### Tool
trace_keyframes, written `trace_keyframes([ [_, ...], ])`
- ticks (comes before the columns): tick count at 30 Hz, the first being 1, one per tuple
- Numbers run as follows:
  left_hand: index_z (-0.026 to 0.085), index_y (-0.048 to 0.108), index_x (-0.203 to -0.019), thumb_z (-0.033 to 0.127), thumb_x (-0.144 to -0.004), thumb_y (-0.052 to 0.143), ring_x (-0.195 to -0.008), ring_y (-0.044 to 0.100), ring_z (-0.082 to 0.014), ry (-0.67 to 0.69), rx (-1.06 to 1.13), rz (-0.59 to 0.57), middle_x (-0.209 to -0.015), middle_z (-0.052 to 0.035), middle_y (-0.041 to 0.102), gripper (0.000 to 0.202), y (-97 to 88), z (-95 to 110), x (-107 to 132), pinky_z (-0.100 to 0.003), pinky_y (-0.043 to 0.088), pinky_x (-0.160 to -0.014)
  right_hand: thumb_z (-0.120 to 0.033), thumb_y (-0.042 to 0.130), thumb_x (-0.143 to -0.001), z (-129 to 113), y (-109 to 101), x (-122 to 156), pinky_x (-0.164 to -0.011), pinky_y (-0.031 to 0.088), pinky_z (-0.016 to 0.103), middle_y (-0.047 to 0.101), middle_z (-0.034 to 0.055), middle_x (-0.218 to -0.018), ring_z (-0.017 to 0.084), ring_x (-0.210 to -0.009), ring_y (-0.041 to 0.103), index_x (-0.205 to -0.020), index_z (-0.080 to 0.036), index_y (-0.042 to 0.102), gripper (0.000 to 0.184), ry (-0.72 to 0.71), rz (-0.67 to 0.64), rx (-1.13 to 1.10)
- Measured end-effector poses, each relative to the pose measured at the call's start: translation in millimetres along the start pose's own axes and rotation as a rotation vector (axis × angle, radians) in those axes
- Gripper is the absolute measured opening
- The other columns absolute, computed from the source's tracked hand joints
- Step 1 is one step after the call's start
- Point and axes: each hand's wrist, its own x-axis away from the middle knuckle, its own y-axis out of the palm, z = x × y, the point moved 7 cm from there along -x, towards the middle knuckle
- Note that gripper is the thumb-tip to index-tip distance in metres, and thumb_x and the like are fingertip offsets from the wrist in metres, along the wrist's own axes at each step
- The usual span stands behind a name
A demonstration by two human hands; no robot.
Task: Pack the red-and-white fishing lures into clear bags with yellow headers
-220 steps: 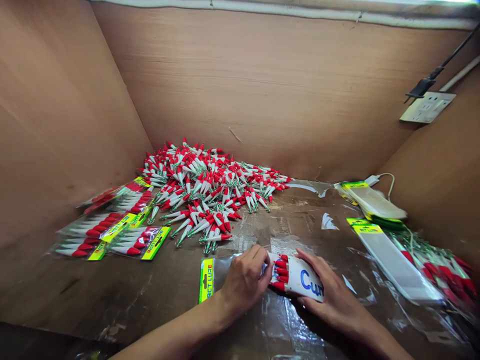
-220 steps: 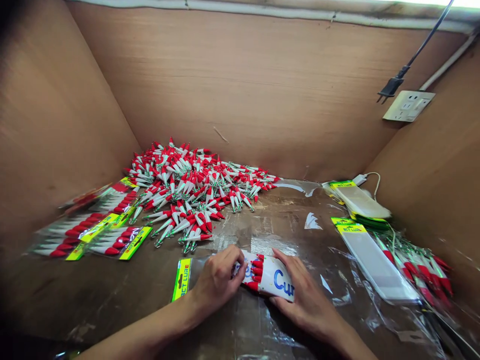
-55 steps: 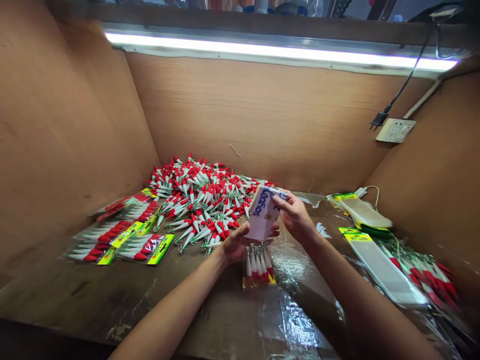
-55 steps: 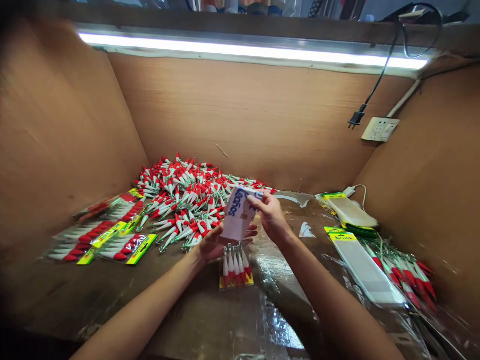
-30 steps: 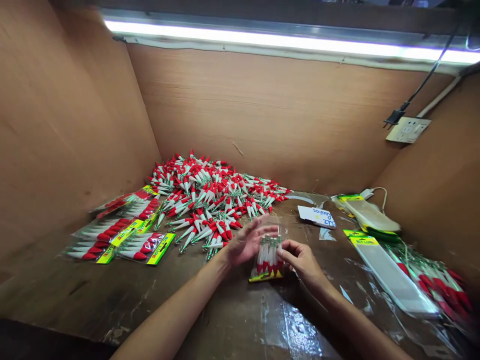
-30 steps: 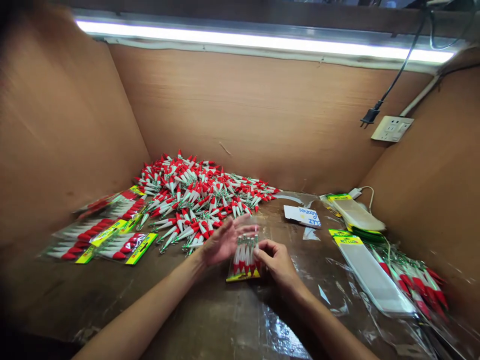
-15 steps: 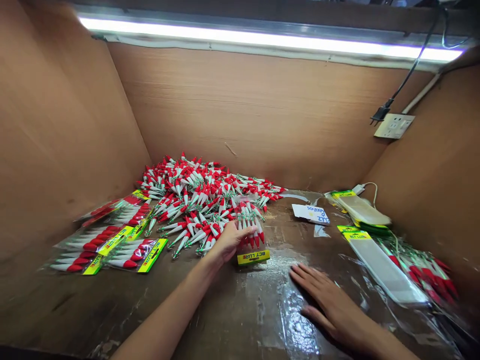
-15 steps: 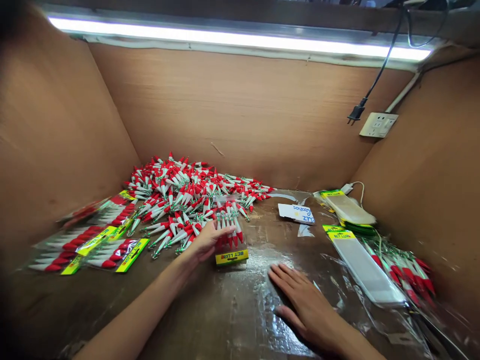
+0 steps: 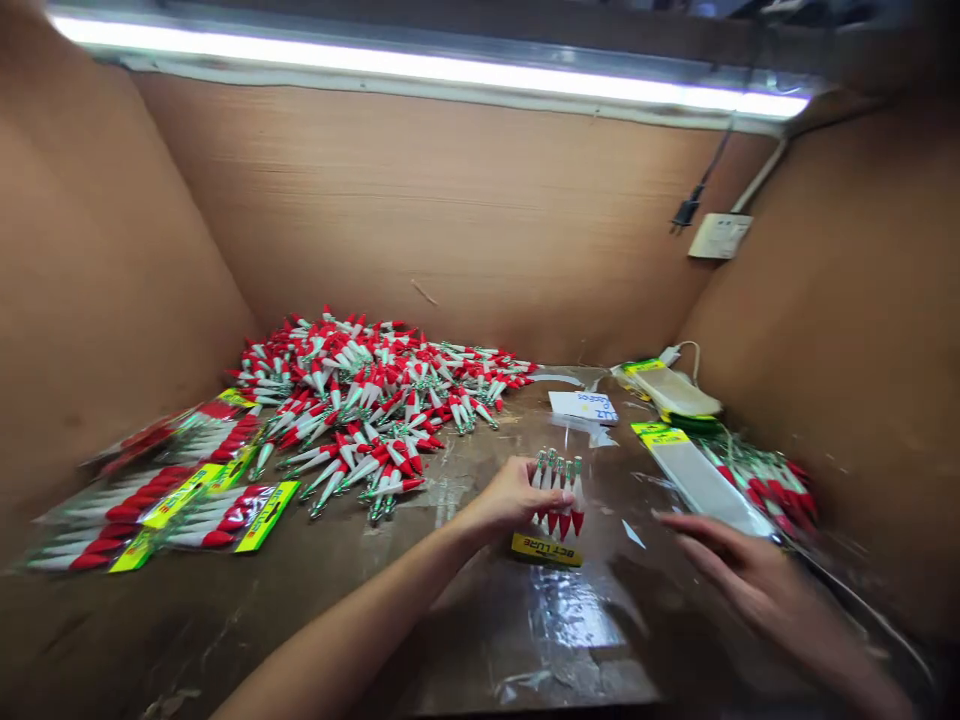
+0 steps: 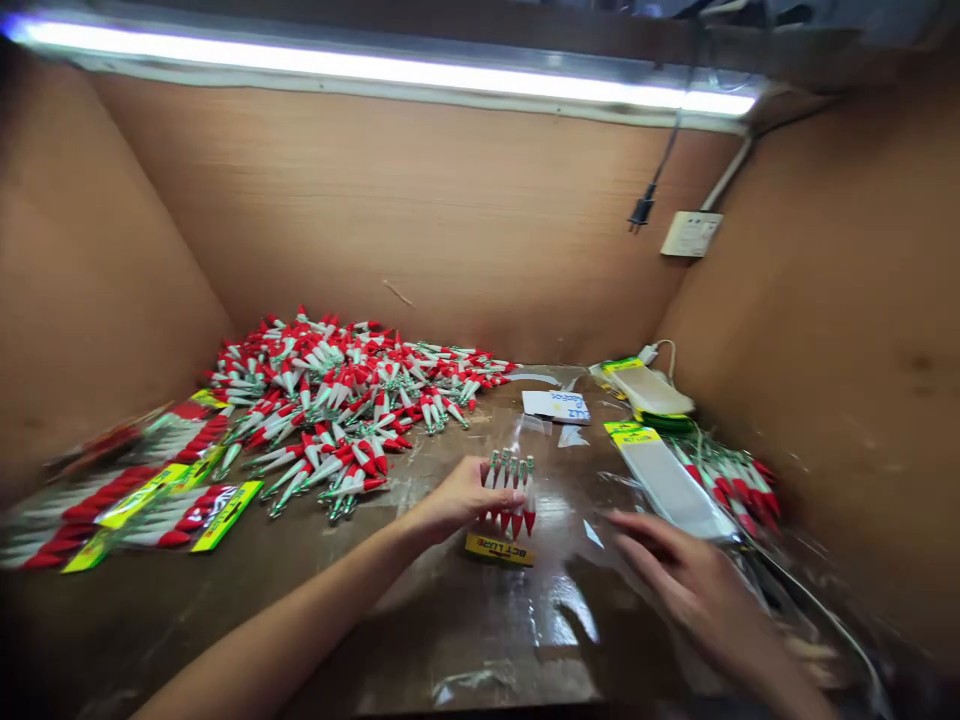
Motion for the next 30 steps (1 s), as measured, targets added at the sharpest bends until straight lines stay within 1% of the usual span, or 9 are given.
trace_keyframes([
  [2, 0.01, 0.073, -0.087, 0.044, -0.063, 0.088, -0.057, 0.06, -0.0138, 0.031, -0.072, -0.053, -0.074, -0.0056, 0.072, 0.044, 28.2, 3.3, -11.9, -0.023, 0.043, -0.055, -0.056, 0.062, -0.089, -8.1, 33.6, -33.1, -0.08, 0.057, 0.045, 0.073, 0.0072, -0.11, 0.029, -0.093, 0.068, -0.121, -0.031, 0.069, 0.042, 0.05, -0.258, -0.168],
  [3, 0.01, 0.073, -0.086, 0.044, -0.062, 0.088, -0.057, 0.059, -0.0132, 0.068, -0.105, -0.057, -0.074, -0.0046, 0.071, 0.044, 37.8, 7.2, -17.2, -0.023, 0.042, -0.055, -0.057, 0.058, -0.09, -12.7, 43.7, -49.9, -0.074, 0.056, 0.041, 0.073, 0.0071, -0.103, 0.026, -0.085, 0.068, -0.124, -0.026, 0.067, 0.046, 0.06, -0.286, -0.267],
  [6, 0.011, 0.071, -0.084, 0.042, -0.06, 0.09, -0.057, 0.057, -0.0119, 0.162, -0.154, -0.013, -0.071, -0.0023, 0.069, 0.043, 48.4, 17.8, -28.3, -0.022, 0.04, -0.055, -0.054, 0.066, -0.084, -21.9, 62.7, -91.1, -0.059, 0.046, 0.028, 0.07, 0.0028, -0.08, 0.017, -0.066, 0.059, -0.099, -0.019, 0.074, 0.04, 0.038, -0.28, -0.397],
  [9, 0.011, 0.069, -0.081, 0.045, -0.061, 0.09, -0.056, 0.058, -0.0121, 0.118, -0.132, 0.007, -0.07, -0.0028, 0.068, 0.044, 45.4, 12.6, -34.3, -0.021, 0.04, -0.054, -0.051, 0.074, -0.076, -19.1, 71.0, -109.3, -0.055, 0.039, 0.026, 0.065, 0.0, -0.07, 0.013, -0.059, 0.052, -0.077, -0.017, 0.073, 0.035, 0.033, -0.254, -0.485],
  [12, 0.011, 0.068, -0.077, 0.05, -0.059, 0.089, -0.054, 0.058, -0.0135, 0.065, -0.122, 0.02, -0.067, -0.0038, 0.067, 0.048, 43.1, -0.9, -38.9, -0.022, 0.041, -0.052, -0.05, 0.073, -0.074, -9.4, 71.6, -111.4, -0.055, 0.039, 0.026, 0.065, -0.0004, -0.067, 0.013, -0.058, 0.05, -0.075, -0.017, 0.072, 0.033, 0.036, -0.224, -0.537],
  [17, 0.012, 0.066, -0.07, 0.055, -0.063, 0.086, -0.049, 0.051, -0.01, 0.131, -0.103, 0.096, -0.059, -0.0019, 0.062, 0.048, 48.2, -12.9, -43.2, -0.021, 0.036, -0.05, -0.041, 0.074, -0.071, 3.7, 68.0, -107.1, -0.059, 0.042, 0.026, 0.069, 0.0024, -0.074, 0.016, -0.066, 0.055, -0.076, -0.017, 0.074, 0.024, 0.039, -0.215, -0.542],
  [20, 0.011, 0.067, -0.078, 0.055, -0.063, 0.086, -0.053, 0.052, -0.0105, 0.151, -0.088, 0.128, -0.066, -0.0027, 0.064, 0.05, 48.9, -15.4, -42.1, -0.021, 0.037, -0.052, -0.036, 0.07, -0.072, 7.8, 66.6, -105.3, -0.058, 0.042, 0.026, 0.071, 0.003, -0.077, 0.015, -0.063, 0.055, -0.08, -0.017, 0.076, 0.021, 0.059, -0.218, -0.54],
  [26, 0.012, 0.064, -0.072, 0.054, -0.059, 0.089, -0.052, 0.049, -0.0086, 0.159, -0.103, 0.193, -0.062, 0.0017, 0.058, 0.051, 31.6, -15.9, -36.0, -0.019, 0.035, -0.05, -0.027, 0.066, -0.07, 5.1, 68.1, -101.7, -0.07, 0.045, 0.03, 0.074, 0.0042, -0.082, 0.019, -0.073, 0.061, -0.083, -0.017, 0.079, 0.02, 0.041, -0.222, -0.506],
  [30, 0.01, 0.067, -0.077, 0.054, -0.062, 0.087, -0.052, 0.051, -0.0091, 0.151, -0.103, 0.197, -0.066, -0.0005, 0.062, 0.05, 24.0, -17.7, -26.1, -0.02, 0.037, -0.051, -0.023, 0.065, -0.069, 2.3, 72.3, -99.1, -0.074, 0.046, 0.032, 0.075, 0.0035, -0.082, 0.02, -0.076, 0.063, -0.083, -0.018, 0.079, 0.02, 0.012, -0.225, -0.469],
])
